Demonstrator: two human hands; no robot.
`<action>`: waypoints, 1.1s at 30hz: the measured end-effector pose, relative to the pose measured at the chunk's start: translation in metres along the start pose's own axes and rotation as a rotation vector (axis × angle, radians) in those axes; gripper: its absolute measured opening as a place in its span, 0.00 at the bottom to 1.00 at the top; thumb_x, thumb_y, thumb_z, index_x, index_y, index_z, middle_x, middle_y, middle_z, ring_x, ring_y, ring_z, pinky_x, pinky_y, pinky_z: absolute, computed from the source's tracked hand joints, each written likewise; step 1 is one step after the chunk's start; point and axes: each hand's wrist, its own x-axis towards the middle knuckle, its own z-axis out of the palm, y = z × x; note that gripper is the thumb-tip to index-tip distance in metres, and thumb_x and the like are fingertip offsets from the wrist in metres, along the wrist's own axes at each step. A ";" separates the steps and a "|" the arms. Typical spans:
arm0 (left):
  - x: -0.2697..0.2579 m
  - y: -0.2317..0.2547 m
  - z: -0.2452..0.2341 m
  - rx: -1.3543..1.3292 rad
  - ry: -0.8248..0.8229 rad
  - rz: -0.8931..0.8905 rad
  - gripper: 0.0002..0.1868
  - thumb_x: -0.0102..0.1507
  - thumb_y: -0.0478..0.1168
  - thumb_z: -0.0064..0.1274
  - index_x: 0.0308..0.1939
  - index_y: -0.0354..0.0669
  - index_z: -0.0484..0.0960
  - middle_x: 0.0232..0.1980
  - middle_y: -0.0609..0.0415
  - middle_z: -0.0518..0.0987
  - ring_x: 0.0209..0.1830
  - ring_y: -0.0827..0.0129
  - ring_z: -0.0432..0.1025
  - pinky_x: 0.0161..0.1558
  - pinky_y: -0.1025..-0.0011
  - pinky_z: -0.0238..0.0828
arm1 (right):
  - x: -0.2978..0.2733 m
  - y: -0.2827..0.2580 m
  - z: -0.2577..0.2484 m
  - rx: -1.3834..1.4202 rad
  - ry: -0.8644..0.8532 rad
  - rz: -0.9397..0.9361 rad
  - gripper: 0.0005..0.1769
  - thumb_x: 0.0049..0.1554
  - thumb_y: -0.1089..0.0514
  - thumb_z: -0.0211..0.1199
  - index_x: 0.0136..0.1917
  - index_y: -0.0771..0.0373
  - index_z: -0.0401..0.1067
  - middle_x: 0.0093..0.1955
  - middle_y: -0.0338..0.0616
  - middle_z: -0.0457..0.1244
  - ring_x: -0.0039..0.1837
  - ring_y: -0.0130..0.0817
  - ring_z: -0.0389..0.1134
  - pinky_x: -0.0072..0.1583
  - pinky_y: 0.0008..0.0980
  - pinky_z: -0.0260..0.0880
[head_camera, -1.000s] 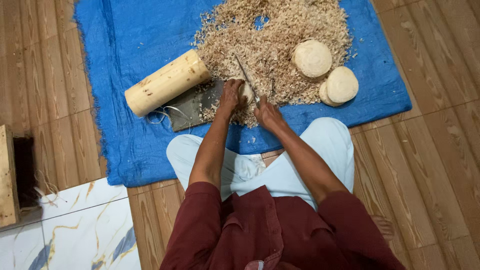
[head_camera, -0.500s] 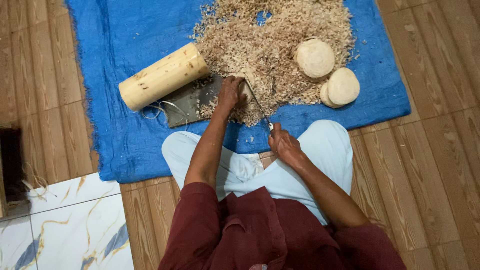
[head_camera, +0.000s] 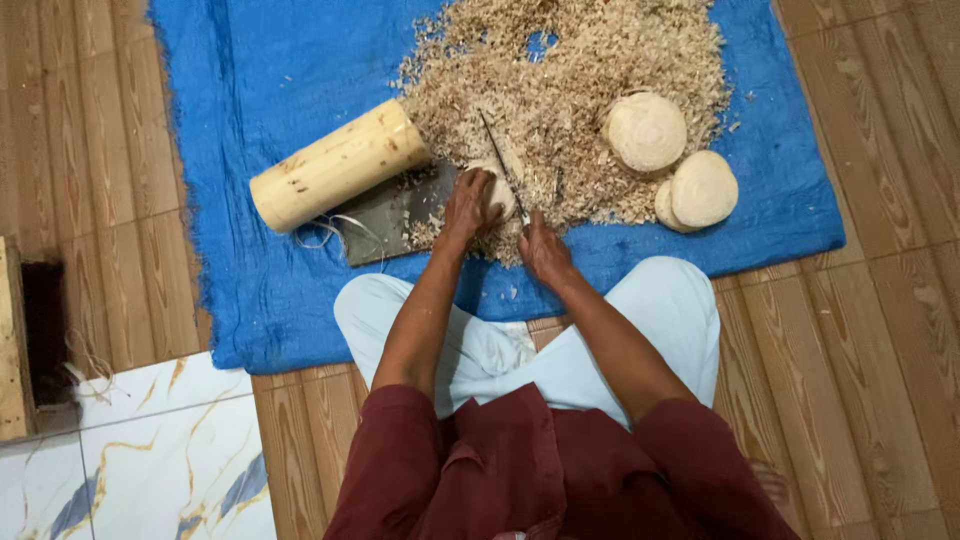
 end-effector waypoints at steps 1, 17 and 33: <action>-0.002 0.001 0.000 0.000 0.005 -0.005 0.34 0.53 0.42 0.70 0.62 0.45 0.76 0.65 0.37 0.71 0.66 0.39 0.66 0.63 0.52 0.67 | -0.001 0.002 0.001 0.001 -0.004 -0.001 0.33 0.63 0.50 0.56 0.74 0.66 0.49 0.56 0.72 0.66 0.57 0.70 0.68 0.57 0.60 0.67; 0.013 -0.001 -0.001 0.026 -0.096 -0.070 0.34 0.50 0.42 0.70 0.60 0.48 0.77 0.61 0.40 0.74 0.61 0.42 0.70 0.60 0.53 0.70 | -0.092 -0.045 -0.061 -0.094 -0.081 0.032 0.23 0.63 0.50 0.53 0.62 0.68 0.55 0.49 0.70 0.67 0.53 0.69 0.70 0.54 0.61 0.69; 0.003 -0.016 0.016 0.103 -0.051 -0.014 0.37 0.55 0.46 0.69 0.65 0.43 0.73 0.66 0.42 0.72 0.68 0.44 0.66 0.66 0.55 0.67 | -0.012 -0.017 -0.016 0.040 -0.078 0.060 0.31 0.61 0.51 0.53 0.71 0.70 0.50 0.52 0.74 0.66 0.55 0.71 0.69 0.57 0.61 0.68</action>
